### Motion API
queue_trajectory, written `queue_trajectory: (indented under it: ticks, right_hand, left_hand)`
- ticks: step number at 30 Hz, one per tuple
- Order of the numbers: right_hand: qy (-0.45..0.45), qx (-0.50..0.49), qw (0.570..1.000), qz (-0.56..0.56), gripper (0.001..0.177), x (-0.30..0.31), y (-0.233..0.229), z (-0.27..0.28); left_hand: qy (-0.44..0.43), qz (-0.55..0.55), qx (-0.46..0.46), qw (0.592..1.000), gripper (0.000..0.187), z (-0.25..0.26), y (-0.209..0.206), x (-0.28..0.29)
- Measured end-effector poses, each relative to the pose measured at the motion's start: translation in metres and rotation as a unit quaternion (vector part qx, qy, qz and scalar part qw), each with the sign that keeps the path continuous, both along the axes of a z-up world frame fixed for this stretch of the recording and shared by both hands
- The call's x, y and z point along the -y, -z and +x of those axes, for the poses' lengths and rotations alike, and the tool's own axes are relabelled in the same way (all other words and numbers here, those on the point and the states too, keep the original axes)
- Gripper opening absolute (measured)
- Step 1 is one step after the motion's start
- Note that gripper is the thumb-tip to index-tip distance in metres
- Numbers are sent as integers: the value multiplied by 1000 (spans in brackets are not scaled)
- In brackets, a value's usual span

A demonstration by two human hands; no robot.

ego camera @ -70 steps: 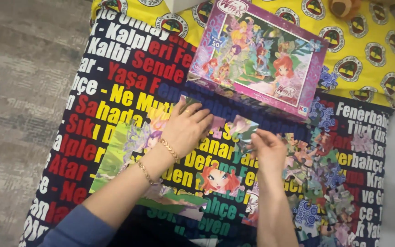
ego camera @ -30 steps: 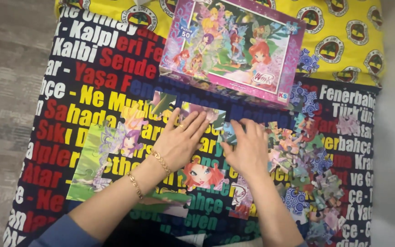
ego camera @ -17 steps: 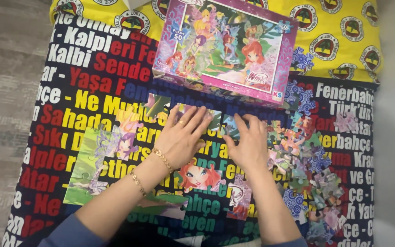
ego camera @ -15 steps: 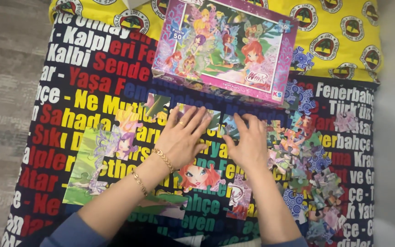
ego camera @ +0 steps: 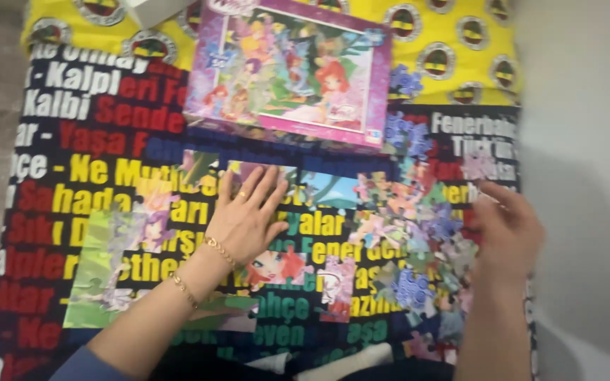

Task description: The person assembles a jigsaw puzzle by hand, picking up pieces from a pile, rotating them, and placing them into a partially completed image on a patterned surface. The puzzle box is visible nearby, and the person continues to fit pieces into the growing image.

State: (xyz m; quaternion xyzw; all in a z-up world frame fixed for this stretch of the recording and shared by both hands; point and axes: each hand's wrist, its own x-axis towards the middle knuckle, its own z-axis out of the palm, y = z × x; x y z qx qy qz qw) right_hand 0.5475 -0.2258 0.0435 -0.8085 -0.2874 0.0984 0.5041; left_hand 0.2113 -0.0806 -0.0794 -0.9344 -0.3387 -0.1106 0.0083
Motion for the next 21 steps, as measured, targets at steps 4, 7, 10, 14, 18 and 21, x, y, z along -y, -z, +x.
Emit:
queue_trajectory:
  ticks: [4, 7, 10, 14, 18, 21]
  right_hand:
    - [116, -167, 963, 176, 12, 68, -21, 9]
    - [217, -291, 894, 263, 15, 99, -5, 27]
    - [203, -350, 867, 290, 18, 112, 5, 43]
    - [166, -368, 849, 341, 14, 119, 6, 56]
    - [211, -390, 830, 339, 15, 113, -8, 52]
    - [224, -390, 822, 349, 18, 116, -12, 53]
  left_hand:
    - [38, 17, -24, 999, 80, 31, 14, 26]
    - [62, -28, -39, 997, 79, 47, 14, 41]
    - [37, 6, -34, 999, 81, 53, 21, 51]
    - [27, 64, -25, 997, 77, 61, 24, 51]
    - [29, 157, -14, 987, 73, 66, 25, 52]
    - [-36, -114, -159, 980, 73, 93, -37, 58]
